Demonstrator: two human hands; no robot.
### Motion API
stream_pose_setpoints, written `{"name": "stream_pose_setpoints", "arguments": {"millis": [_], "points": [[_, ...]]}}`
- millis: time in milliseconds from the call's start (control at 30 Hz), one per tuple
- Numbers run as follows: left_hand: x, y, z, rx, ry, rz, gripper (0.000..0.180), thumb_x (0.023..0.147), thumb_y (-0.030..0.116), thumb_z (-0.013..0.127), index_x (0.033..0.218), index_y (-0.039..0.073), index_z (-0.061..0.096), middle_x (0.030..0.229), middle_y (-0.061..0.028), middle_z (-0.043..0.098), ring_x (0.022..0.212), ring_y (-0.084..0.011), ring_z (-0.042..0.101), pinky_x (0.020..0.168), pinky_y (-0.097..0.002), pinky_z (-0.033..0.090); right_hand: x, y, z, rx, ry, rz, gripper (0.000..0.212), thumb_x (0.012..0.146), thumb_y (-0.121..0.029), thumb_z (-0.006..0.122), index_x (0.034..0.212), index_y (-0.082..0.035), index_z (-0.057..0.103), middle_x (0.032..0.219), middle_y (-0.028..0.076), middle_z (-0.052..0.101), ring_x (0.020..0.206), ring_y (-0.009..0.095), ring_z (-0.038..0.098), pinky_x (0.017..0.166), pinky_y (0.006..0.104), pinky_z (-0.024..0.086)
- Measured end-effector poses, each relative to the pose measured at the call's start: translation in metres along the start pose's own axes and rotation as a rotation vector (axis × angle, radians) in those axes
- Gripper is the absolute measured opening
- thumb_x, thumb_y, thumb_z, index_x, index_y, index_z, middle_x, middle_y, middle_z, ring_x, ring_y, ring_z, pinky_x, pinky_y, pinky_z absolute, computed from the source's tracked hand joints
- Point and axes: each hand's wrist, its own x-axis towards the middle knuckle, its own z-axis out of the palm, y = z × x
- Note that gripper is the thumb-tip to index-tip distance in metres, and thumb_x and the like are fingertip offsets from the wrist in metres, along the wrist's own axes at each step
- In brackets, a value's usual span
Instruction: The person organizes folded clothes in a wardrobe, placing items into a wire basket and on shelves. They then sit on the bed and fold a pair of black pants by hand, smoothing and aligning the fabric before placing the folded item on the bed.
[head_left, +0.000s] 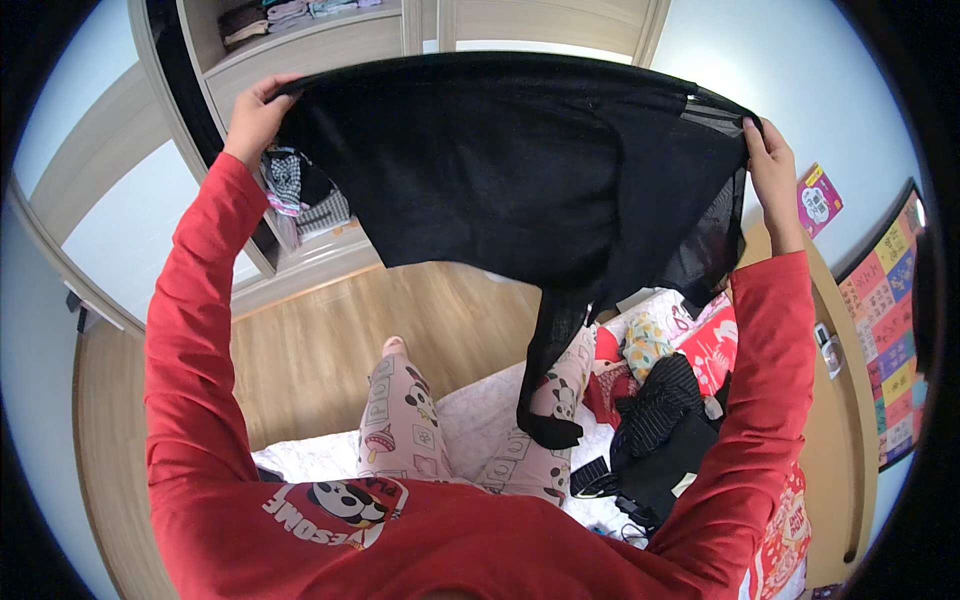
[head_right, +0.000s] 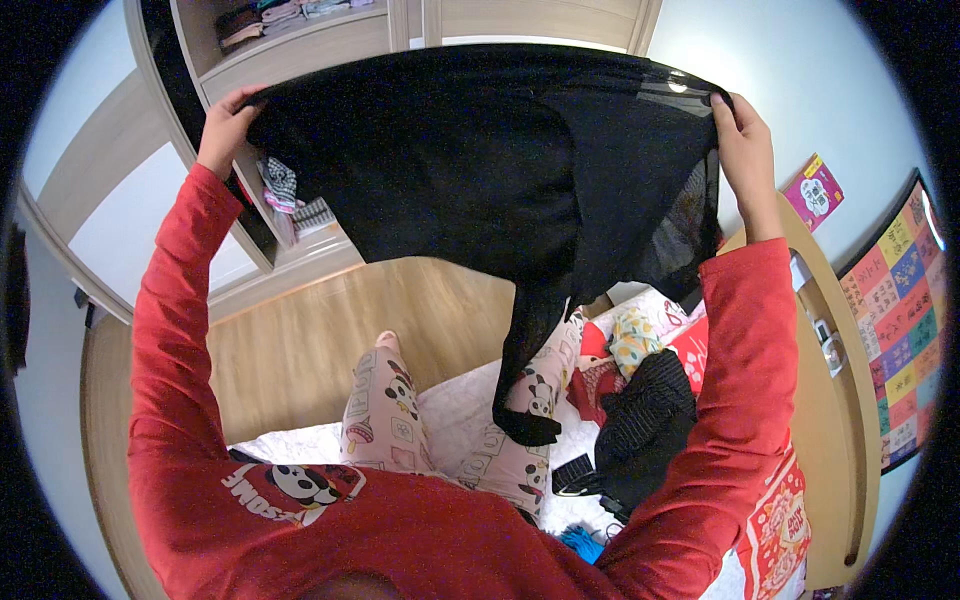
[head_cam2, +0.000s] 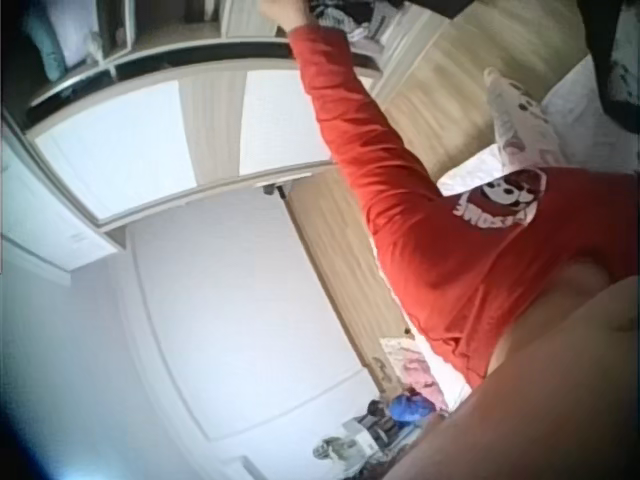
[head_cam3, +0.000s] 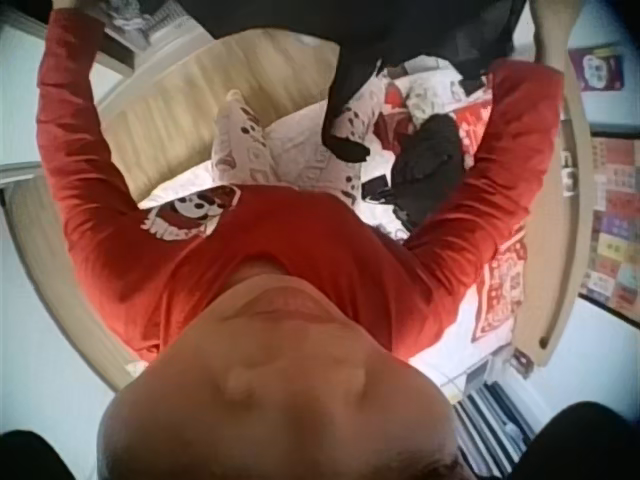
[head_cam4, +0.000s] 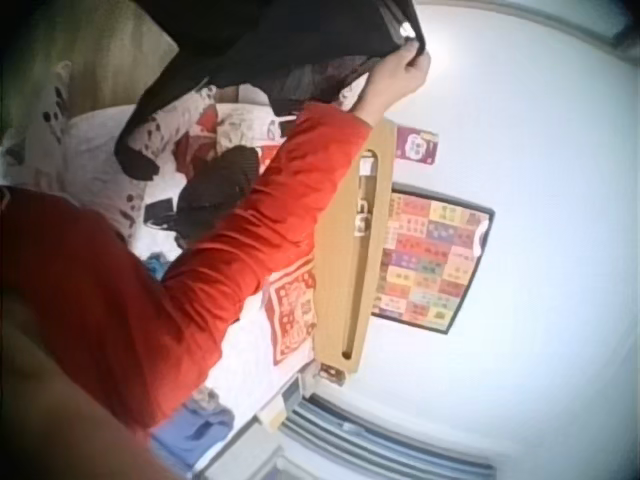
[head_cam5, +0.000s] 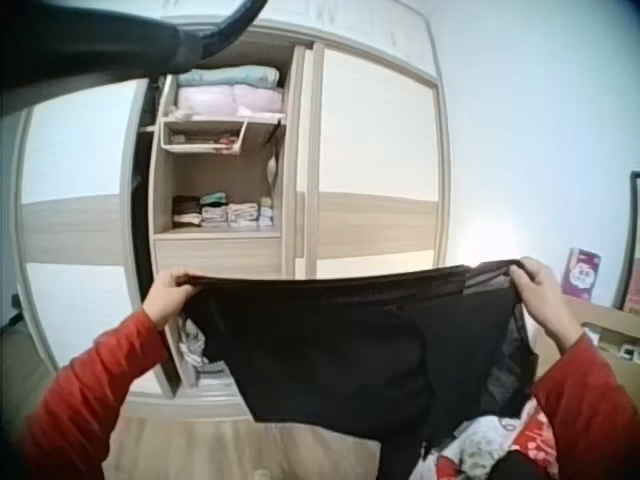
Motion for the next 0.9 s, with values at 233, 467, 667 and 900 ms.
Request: {"name": "stream_pose_setpoints", "arguments": {"millis": [233,467,667,900], "points": [[-0.025,0.026,0.012,-0.438,0.042,-0.172,0.020,0.083,0.018,0.059,0.096,0.003,0.061,0.088,-0.0022,0.063,0.078,-0.0093,0.058,0.072,-0.0226,0.045,-0.018,-0.010,-0.020,0.092,-0.238,0.473,0.023,0.092,-0.028,0.041,0.094,-0.009,0.054,0.068,0.007,0.060,0.055,0.009,0.057,0.053,0.0204,0.045],[-0.030,0.031,0.012,-0.927,-0.078,-0.536,0.020,0.083,0.018,0.059,0.093,0.001,0.061,0.090,-0.0080,0.065,0.079,-0.0179,0.062,0.073,-0.0284,0.051,-0.025,0.001,0.012,0.561,-0.286,0.525,0.023,0.092,-0.023,0.040,0.096,-0.003,0.050,0.089,0.014,0.059,0.079,0.018,0.060,0.073,0.0280,0.051],[-0.038,0.065,0.045,-1.239,-0.614,-0.502,0.018,0.090,0.012,0.046,0.088,-0.005,0.052,0.081,-0.0131,0.061,0.076,-0.0190,0.063,0.067,-0.0275,0.056,-0.034,-0.052,0.087,0.105,-0.384,-0.028,0.037,0.087,-0.024,0.052,0.114,0.000,0.046,0.097,0.012,0.058,0.085,0.016,0.058,0.069,0.0265,0.049],[-0.065,0.096,0.098,-1.131,-0.477,-0.517,0.023,0.090,0.014,0.047,0.098,-0.007,0.050,0.091,-0.0147,0.059,0.083,-0.0200,0.062,0.077,-0.0303,0.054,-0.092,-0.186,0.119,0.487,-0.745,-0.165,0.047,0.076,-0.022,0.067,0.104,0.004,0.040,0.074,0.010,0.057,0.065,0.016,0.057,0.056,0.0282,0.047]]}}
